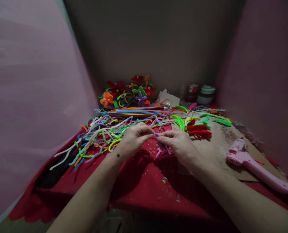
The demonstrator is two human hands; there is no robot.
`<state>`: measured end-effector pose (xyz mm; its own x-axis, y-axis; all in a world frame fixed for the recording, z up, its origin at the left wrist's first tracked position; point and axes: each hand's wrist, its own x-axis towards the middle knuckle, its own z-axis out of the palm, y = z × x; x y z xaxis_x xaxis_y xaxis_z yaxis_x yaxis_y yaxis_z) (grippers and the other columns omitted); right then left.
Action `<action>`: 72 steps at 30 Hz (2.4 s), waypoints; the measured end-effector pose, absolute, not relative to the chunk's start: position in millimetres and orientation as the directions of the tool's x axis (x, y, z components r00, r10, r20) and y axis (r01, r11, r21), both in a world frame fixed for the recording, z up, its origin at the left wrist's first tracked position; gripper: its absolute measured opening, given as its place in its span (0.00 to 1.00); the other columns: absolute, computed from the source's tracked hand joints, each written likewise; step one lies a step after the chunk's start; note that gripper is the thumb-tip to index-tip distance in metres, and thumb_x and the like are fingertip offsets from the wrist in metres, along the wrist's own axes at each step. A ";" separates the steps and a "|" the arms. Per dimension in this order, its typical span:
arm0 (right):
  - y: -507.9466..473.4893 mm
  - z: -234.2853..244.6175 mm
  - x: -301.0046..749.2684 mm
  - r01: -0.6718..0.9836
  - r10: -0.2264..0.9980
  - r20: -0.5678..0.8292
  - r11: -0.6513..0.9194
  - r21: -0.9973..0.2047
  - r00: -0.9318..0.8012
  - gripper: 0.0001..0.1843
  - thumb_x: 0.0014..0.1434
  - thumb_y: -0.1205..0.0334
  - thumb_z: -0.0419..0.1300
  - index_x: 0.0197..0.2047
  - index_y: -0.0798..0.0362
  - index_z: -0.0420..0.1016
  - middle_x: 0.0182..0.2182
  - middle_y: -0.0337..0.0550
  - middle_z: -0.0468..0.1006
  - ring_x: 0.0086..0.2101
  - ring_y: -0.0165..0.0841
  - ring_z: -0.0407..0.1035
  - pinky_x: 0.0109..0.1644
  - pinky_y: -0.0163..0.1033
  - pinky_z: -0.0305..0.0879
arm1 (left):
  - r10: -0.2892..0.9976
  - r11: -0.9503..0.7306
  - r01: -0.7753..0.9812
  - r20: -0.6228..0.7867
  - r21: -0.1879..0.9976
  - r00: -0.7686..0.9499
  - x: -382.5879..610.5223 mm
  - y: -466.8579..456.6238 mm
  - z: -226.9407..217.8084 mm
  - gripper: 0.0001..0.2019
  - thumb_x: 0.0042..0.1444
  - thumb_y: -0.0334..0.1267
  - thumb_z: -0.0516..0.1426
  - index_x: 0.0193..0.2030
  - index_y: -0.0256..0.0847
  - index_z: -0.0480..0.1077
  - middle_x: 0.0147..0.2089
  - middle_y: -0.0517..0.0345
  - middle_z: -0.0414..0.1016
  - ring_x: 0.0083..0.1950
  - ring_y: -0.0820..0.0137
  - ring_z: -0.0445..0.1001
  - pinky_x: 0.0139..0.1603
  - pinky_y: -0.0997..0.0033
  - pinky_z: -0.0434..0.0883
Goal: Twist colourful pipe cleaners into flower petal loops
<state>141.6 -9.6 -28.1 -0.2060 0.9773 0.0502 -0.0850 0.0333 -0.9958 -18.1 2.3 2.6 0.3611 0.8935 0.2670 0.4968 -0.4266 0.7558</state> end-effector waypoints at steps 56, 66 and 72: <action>-6.0 -36.3 138.9 0.139 0.992 -0.011 0.007 -0.990 -0.129 0.08 0.44 0.63 0.56 0.17 0.54 0.64 0.11 0.34 0.64 0.14 0.23 0.56 0.18 0.31 0.49 | 0.941 -0.078 0.255 -0.013 0.964 0.337 -2.6 -11.5 0.5 0.10 0.49 0.39 0.58 0.28 0.36 0.62 0.17 0.63 0.70 0.13 0.77 0.66 0.11 0.81 0.63; -4.1 -38.9 139.1 0.100 0.989 -0.037 -0.023 -0.995 -0.140 0.07 0.43 0.63 0.56 0.18 0.54 0.63 0.12 0.33 0.64 0.13 0.23 0.55 0.17 0.31 0.49 | 0.930 -0.091 0.206 0.009 0.974 0.369 -3.3 -10.5 -2.3 0.10 0.50 0.39 0.58 0.28 0.36 0.61 0.17 0.62 0.71 0.14 0.76 0.67 0.13 0.79 0.66; -4.5 -38.0 140.0 0.097 0.988 -0.047 -0.033 -0.995 -0.146 0.07 0.43 0.63 0.57 0.18 0.54 0.63 0.13 0.35 0.65 0.14 0.24 0.56 0.17 0.32 0.50 | 0.932 -0.079 0.172 0.011 0.982 0.363 -3.3 -10.8 -1.9 0.11 0.50 0.40 0.58 0.28 0.37 0.61 0.17 0.62 0.71 0.14 0.75 0.68 0.12 0.78 0.67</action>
<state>140.0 -4.5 -38.0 -0.1459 0.9882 -0.0473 0.0974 -0.0332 -0.9947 -3.3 -10.8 -1.9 0.3634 0.9316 0.0115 0.1716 -0.0791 0.9820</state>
